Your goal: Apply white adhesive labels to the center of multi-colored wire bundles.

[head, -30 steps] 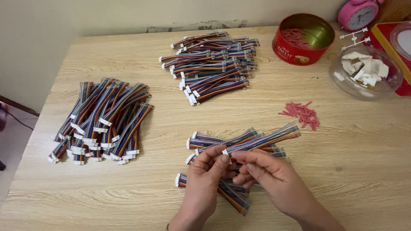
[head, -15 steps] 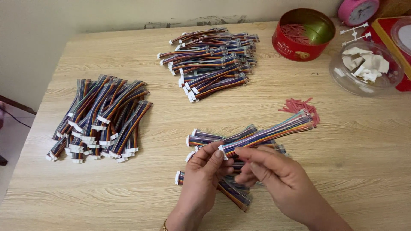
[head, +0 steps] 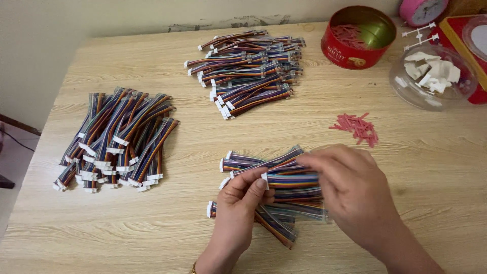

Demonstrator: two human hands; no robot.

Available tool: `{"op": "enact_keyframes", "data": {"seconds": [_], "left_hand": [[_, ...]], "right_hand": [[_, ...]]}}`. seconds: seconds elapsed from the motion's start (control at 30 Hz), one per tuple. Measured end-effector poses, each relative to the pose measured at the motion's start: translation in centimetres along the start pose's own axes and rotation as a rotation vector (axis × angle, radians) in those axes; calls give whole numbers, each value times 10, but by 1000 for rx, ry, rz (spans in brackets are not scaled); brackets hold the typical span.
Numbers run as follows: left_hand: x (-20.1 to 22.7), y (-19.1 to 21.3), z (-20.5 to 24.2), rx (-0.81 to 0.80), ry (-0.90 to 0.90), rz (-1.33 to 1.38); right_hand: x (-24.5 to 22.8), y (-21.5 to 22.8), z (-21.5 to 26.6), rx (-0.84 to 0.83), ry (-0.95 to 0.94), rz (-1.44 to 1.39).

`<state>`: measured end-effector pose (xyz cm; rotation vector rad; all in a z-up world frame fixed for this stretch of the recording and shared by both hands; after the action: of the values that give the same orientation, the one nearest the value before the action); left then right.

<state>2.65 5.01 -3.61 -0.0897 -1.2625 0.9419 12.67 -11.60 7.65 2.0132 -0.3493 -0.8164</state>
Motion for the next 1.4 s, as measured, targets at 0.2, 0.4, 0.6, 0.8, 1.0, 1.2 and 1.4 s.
{"op": "enact_keyframes", "data": {"seconds": [0.2, 0.4, 0.6, 0.8, 1.0, 1.2, 1.4], "left_hand": [[-2, 2, 3, -61, -85, -96], [10, -6, 10, -74, -109, -163], [12, -8, 13, -81, -204, -328], [-6, 4, 4, -96, -88, -178], [7, 5, -5, 27, 42, 16], [10, 9, -7, 47, 67, 132], [11, 3, -4, 41, 106, 174]], "right_hand": [[4, -17, -28, -475, -82, -63], [0, -27, -30, -664, -230, -196], [3, -38, -23, -538, -140, -210], [8, -40, -20, -549, -105, -194], [10, -6, -27, -225, -99, -217], [16, -13, -1, -138, -161, -515], [-5, -24, -6, -329, -249, -624]]}}
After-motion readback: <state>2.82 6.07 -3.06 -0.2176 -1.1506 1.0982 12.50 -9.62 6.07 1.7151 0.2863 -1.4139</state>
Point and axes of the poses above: each hand's wrist, its own z-axis away from the middle knuckle, its own y-axis out of the back of the hand, x = y × z, the point moved 3 cm from there along -z, towards the middle knuckle, and after that the axes turned 7 degrees about z, right-handed, at the moved point
